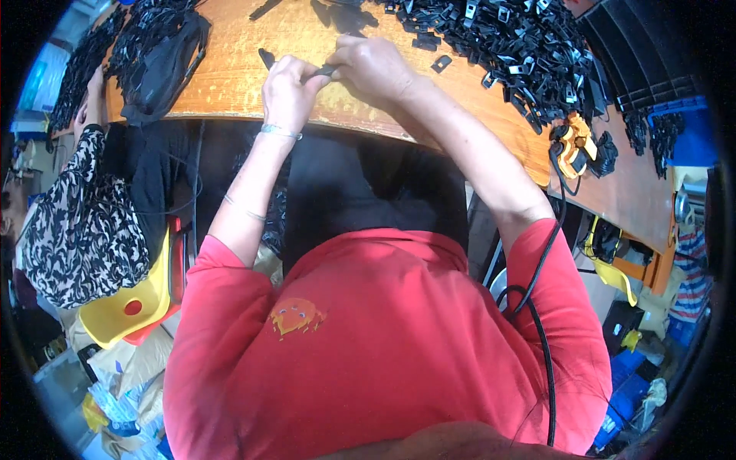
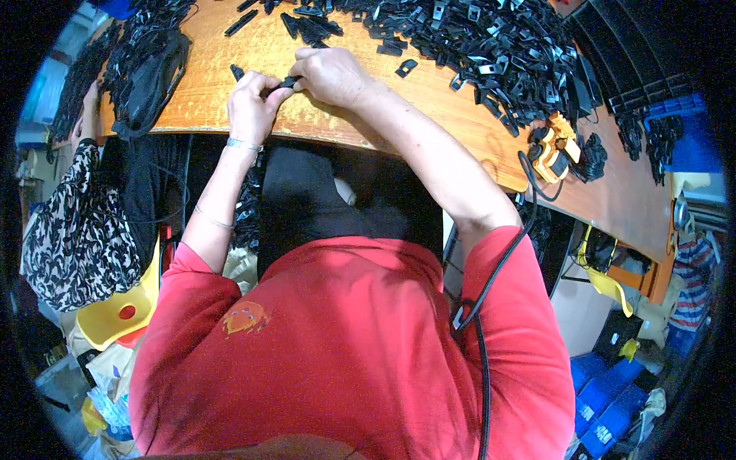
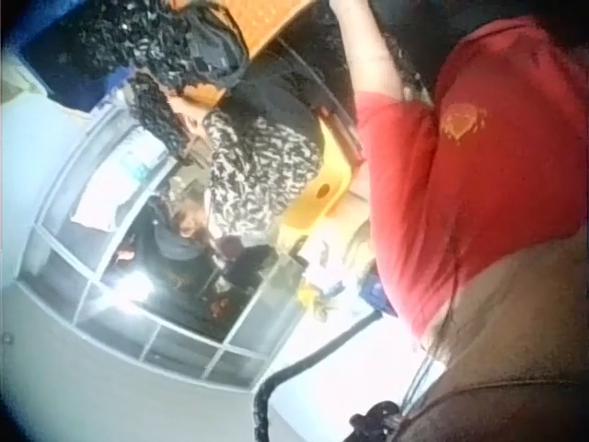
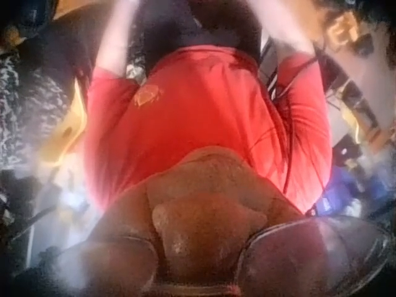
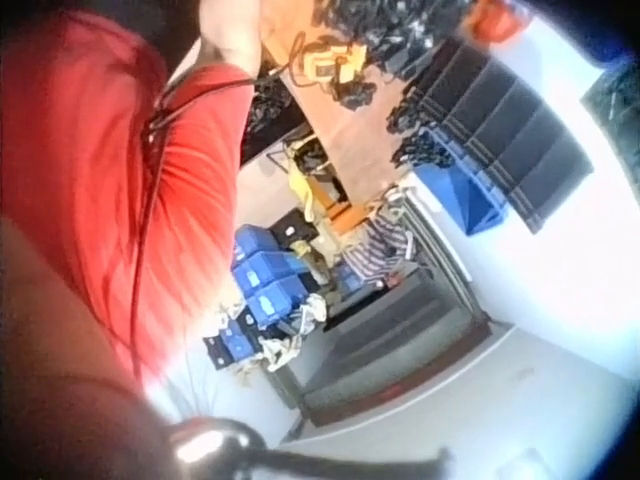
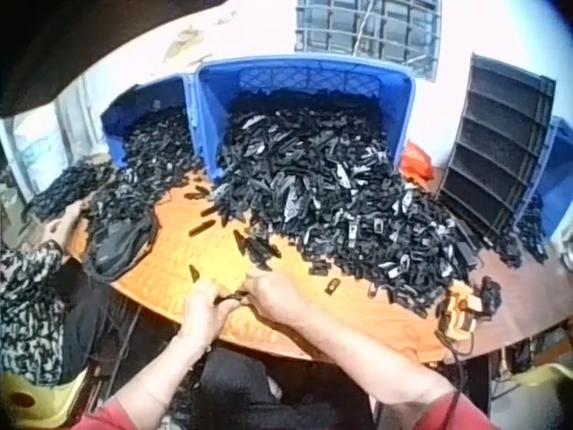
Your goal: The person assembles small black plastic components and buckles by hand at a table.
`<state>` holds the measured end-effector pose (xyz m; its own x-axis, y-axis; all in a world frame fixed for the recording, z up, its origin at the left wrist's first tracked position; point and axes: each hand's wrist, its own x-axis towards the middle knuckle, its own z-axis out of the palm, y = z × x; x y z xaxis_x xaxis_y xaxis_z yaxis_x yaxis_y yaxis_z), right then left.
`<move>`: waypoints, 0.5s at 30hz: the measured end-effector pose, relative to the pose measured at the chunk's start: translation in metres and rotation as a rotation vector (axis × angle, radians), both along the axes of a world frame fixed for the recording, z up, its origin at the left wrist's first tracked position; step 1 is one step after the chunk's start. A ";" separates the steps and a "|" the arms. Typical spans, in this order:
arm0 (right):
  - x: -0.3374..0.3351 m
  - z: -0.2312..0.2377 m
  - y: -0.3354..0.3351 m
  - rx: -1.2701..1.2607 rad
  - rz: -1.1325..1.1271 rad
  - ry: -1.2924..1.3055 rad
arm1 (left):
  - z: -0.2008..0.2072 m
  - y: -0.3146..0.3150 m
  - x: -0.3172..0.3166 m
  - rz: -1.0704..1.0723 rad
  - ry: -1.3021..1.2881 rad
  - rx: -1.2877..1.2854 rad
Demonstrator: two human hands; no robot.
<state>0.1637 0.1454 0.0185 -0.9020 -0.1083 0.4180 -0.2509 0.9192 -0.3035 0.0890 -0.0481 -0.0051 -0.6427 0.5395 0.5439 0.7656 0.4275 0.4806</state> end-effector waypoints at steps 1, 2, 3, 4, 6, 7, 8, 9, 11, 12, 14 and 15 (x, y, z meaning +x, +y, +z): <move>0.008 -0.001 -0.004 -0.057 0.022 0.013 | 0.003 -0.007 0.002 -0.022 0.007 -0.033; 0.017 0.000 -0.002 -0.080 0.070 -0.023 | 0.007 -0.020 0.005 -0.060 -0.021 -0.065; 0.032 0.006 0.001 -0.084 0.072 -0.043 | 0.016 -0.040 0.009 -0.100 -0.040 -0.082; 0.050 0.013 0.008 -0.090 0.072 -0.063 | 0.023 -0.064 0.011 -0.051 -0.063 -0.121; 0.086 0.018 0.040 0.058 -0.137 -0.003 | 0.042 -0.116 0.008 0.028 -0.305 -0.162; 0.098 0.020 0.055 0.108 -0.228 0.084 | 0.042 -0.145 -0.001 0.011 -0.441 -0.133; 0.104 0.021 0.069 0.152 -0.308 0.176 | 0.041 -0.170 -0.009 0.048 -0.522 -0.124; 0.109 0.020 0.081 0.193 -0.320 0.133 | 0.038 -0.181 -0.016 0.089 -0.394 -0.145; 0.113 0.013 0.096 0.232 -0.329 0.050 | 0.034 -0.177 -0.031 0.104 -0.269 -0.086; 0.112 0.006 0.102 0.229 -0.329 0.008 | 0.044 -0.157 -0.033 0.092 -0.224 -0.096; 0.106 0.004 0.103 0.203 -0.343 -0.062 | 0.042 -0.125 -0.050 0.029 0.037 -0.163; 0.104 0.005 0.099 0.205 -0.347 -0.084 | 0.043 -0.108 -0.055 -0.010 0.121 -0.186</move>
<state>0.2675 0.2442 0.0238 -0.9298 0.1346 0.3426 0.1022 0.9885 -0.1112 0.0336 -0.1559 0.0382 -0.5733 0.6435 0.5073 0.8173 0.4927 0.2987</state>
